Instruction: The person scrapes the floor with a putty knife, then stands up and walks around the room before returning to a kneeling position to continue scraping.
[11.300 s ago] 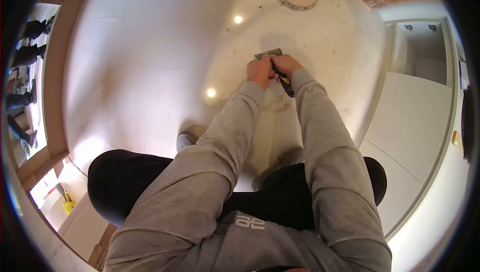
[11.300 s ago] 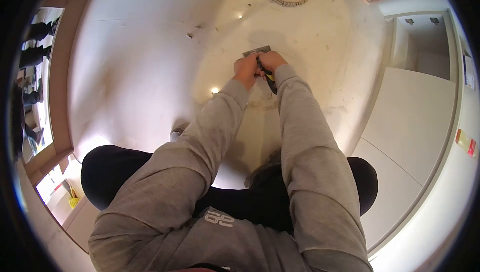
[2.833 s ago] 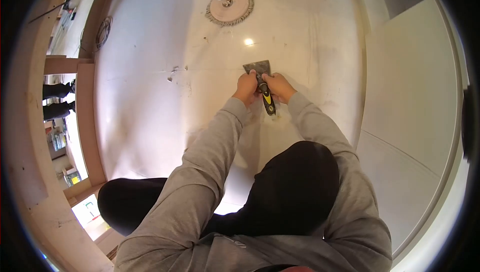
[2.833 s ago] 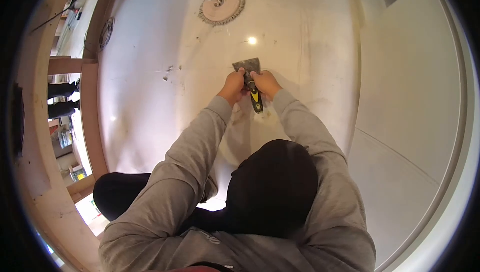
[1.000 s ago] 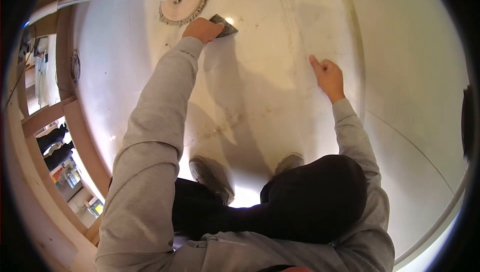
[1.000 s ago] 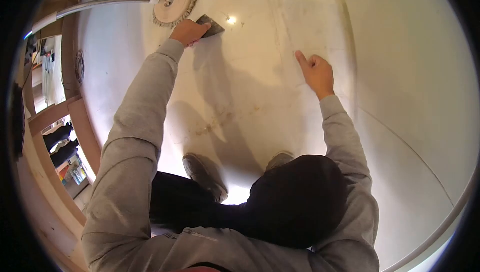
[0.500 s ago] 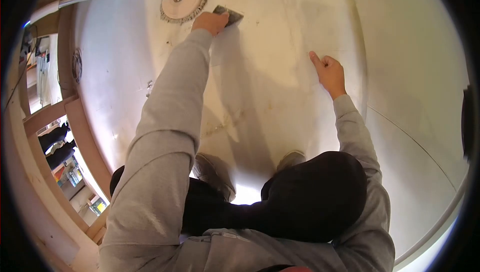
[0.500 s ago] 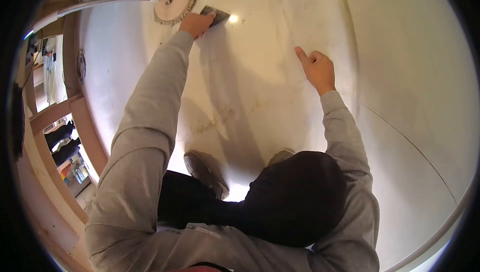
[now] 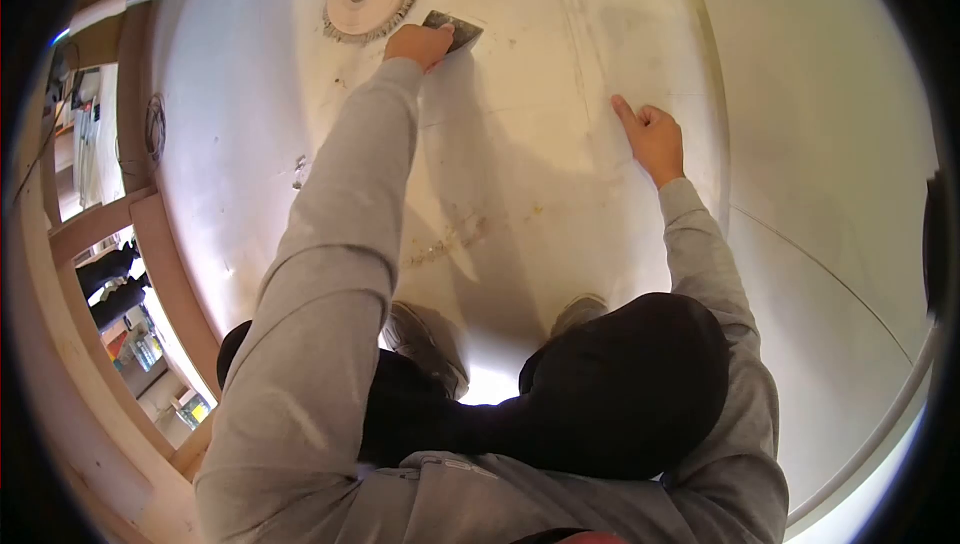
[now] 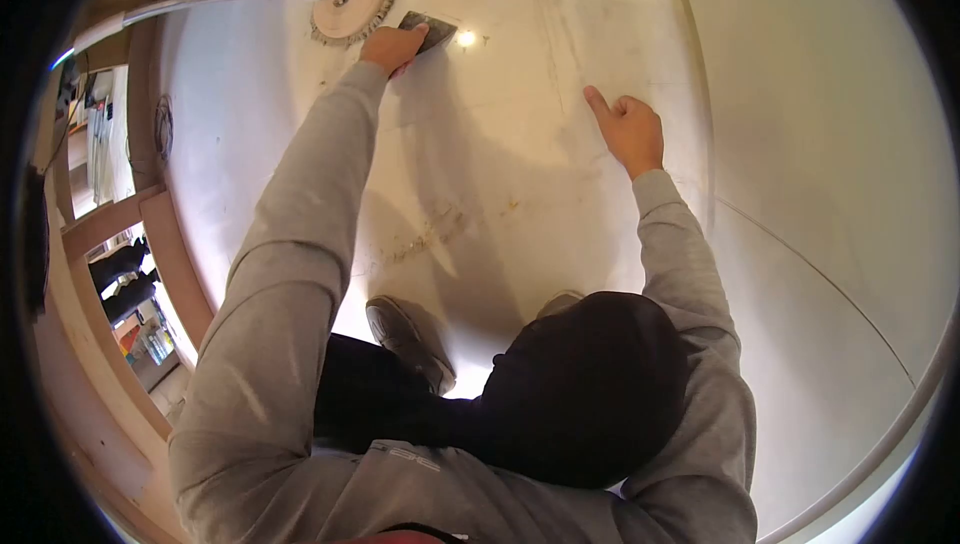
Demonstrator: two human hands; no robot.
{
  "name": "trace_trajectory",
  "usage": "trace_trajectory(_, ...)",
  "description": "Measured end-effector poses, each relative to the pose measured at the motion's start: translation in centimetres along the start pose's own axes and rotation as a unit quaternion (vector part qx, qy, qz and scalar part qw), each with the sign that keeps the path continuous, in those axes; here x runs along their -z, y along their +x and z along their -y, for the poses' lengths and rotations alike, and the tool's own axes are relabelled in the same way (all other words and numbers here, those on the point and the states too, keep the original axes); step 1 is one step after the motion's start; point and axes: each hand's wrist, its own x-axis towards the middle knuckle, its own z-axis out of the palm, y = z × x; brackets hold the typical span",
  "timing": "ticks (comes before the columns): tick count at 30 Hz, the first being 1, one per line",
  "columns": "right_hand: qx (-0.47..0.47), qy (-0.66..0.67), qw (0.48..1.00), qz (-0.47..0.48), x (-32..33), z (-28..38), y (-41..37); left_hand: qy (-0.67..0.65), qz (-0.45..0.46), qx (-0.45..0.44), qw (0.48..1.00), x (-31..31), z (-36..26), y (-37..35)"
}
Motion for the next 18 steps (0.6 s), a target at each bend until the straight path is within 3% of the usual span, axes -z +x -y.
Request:
trace_trajectory(7,0.034,-0.033,0.999,-0.008,0.2,0.4,-0.2,-0.042,-0.031,0.015,0.999,-1.8,2.3,-2.8)
trace_trajectory(9,-0.025,-0.005,0.999,0.027,1.3,1.9,-1.0,-0.104,0.025,0.046,0.993,-2.0,1.1,-4.8)
trace_trajectory(10,-0.008,-0.008,1.000,0.014,2.0,2.7,-0.5,-0.256,0.030,0.087,0.962,-3.6,1.2,-4.8)
trace_trajectory(12,-0.119,0.017,0.981,0.150,2.2,3.0,0.1,-0.504,0.085,0.136,0.848,-5.9,1.1,-6.1)
trace_trajectory(13,-0.111,0.007,0.983,0.144,1.8,3.4,0.7,-0.598,0.130,0.145,0.777,-6.3,0.8,-7.1)
trace_trajectory(14,0.066,-0.057,0.988,0.127,1.1,4.1,1.4,-0.608,0.131,0.141,0.770,-6.2,0.2,-8.3)
trace_trajectory(15,0.237,-0.117,0.958,0.110,0.3,4.5,1.8,-0.661,0.143,0.146,0.722,-6.3,-0.4,-9.6)
trace_trajectory(16,0.264,-0.140,0.946,0.125,0.1,7.5,0.9,-0.710,0.154,0.152,0.671,-6.3,-0.7,-10.4)
trace_trajectory(17,0.290,-0.164,0.932,0.142,0.0,11.9,-1.0,-0.716,0.156,0.152,0.663,-7.8,-0.7,-9.7)
trace_trajectory(18,0.228,-0.214,0.927,0.207,0.2,16.0,-3.0,-0.735,0.145,0.138,0.648,-10.0,-0.4,-8.2)
